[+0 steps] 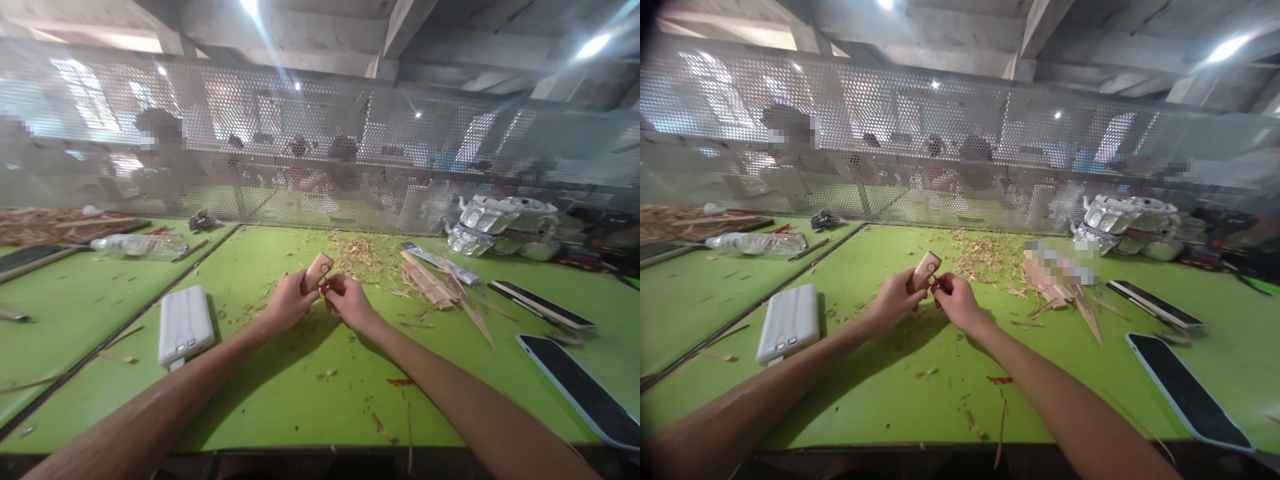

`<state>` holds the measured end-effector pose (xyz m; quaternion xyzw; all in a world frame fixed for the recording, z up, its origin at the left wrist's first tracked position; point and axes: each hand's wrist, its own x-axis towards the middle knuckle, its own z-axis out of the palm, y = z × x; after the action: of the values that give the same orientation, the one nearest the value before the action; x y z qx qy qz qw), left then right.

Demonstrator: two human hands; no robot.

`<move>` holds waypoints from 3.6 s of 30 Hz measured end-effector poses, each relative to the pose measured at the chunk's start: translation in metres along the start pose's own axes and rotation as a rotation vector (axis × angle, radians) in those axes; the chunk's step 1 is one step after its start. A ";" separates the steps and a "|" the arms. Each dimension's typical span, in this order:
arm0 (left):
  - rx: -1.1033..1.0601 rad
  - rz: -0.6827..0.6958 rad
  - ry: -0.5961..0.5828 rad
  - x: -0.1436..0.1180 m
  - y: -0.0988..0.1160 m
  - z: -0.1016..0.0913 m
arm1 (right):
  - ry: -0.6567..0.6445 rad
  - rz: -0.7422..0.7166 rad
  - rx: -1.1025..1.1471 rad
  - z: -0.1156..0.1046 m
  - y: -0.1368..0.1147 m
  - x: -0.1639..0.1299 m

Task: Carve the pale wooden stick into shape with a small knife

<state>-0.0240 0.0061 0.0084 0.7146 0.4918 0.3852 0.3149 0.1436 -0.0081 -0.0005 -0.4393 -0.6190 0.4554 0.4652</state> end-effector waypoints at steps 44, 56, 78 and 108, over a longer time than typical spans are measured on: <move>0.090 -0.028 -0.023 -0.002 0.000 0.003 | 0.111 -0.084 -0.047 -0.002 0.002 0.003; 0.138 0.010 0.046 -0.003 -0.002 0.005 | 0.151 0.004 -0.015 0.003 0.001 0.002; 0.033 0.021 0.049 -0.005 -0.001 0.007 | 0.163 0.106 0.154 0.004 -0.011 -0.003; 0.106 0.018 0.062 -0.006 0.001 0.008 | 0.196 0.120 0.145 0.010 -0.006 -0.001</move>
<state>-0.0183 -0.0008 0.0043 0.7224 0.5147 0.3832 0.2577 0.1332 -0.0117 0.0033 -0.4830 -0.5087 0.4811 0.5259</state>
